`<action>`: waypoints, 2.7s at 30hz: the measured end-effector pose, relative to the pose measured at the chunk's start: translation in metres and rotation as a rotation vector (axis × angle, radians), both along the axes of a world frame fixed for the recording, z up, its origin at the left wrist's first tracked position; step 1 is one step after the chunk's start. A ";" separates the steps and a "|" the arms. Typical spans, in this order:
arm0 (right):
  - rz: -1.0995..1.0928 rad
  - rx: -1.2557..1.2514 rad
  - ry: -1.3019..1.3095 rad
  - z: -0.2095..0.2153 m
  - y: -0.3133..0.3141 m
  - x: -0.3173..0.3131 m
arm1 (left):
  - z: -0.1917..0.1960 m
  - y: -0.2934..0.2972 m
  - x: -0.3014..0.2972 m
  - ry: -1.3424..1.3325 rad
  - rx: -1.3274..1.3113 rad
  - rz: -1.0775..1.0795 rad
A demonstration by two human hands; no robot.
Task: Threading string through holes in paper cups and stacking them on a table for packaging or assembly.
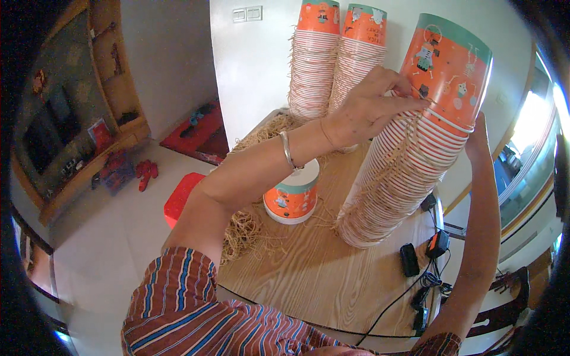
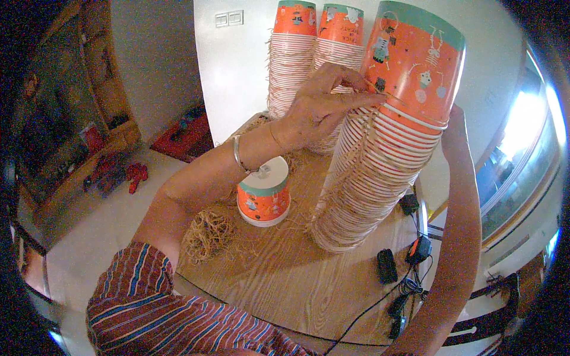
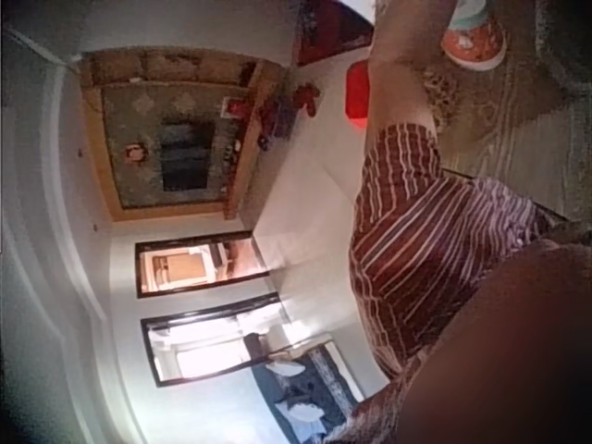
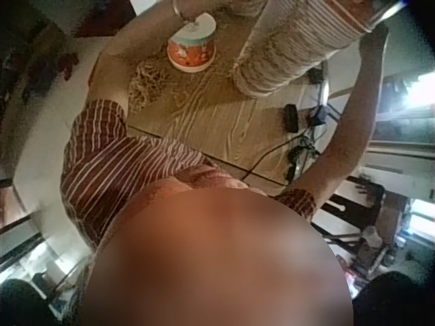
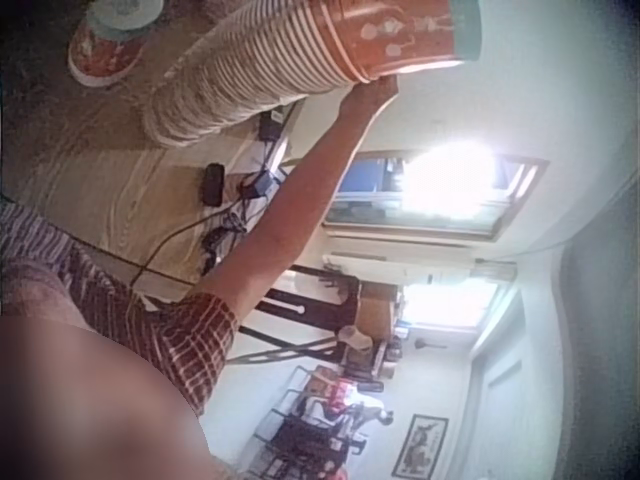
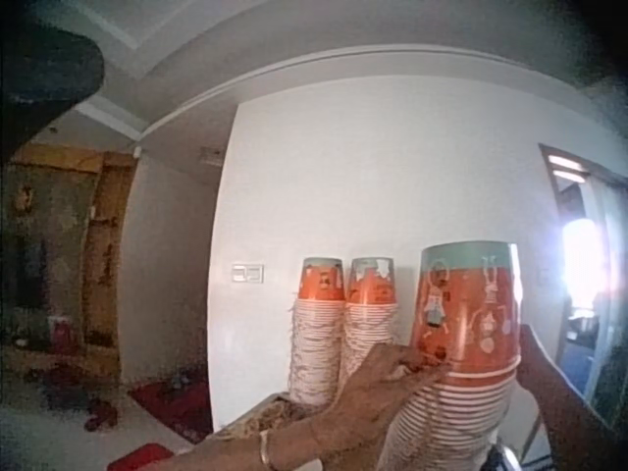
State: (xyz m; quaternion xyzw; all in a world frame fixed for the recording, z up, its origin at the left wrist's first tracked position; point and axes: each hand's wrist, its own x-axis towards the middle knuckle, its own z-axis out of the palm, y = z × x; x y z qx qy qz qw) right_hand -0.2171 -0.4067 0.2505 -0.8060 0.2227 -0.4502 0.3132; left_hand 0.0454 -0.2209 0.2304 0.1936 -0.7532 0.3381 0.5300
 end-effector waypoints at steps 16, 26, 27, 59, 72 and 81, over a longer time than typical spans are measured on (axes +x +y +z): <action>0.074 -0.090 -0.261 -0.001 0.018 0.011 | -0.004 0.002 0.000 -0.012 -0.050 0.034; -0.043 -0.132 -0.096 -0.002 0.043 0.012 | -0.011 0.002 -0.002 -0.002 -0.014 0.042; -0.046 -0.099 -0.092 -0.003 0.045 0.013 | -0.012 0.003 -0.002 0.012 -0.003 0.043; 0.171 0.850 0.250 -0.317 0.270 0.122 | -0.177 0.055 0.110 0.093 1.194 0.967; 0.485 1.371 -0.646 -0.314 0.242 0.187 | -0.138 0.064 0.168 0.201 1.255 0.396; 0.575 1.311 -0.696 -0.306 0.250 0.201 | -0.115 0.089 0.158 0.316 1.320 0.375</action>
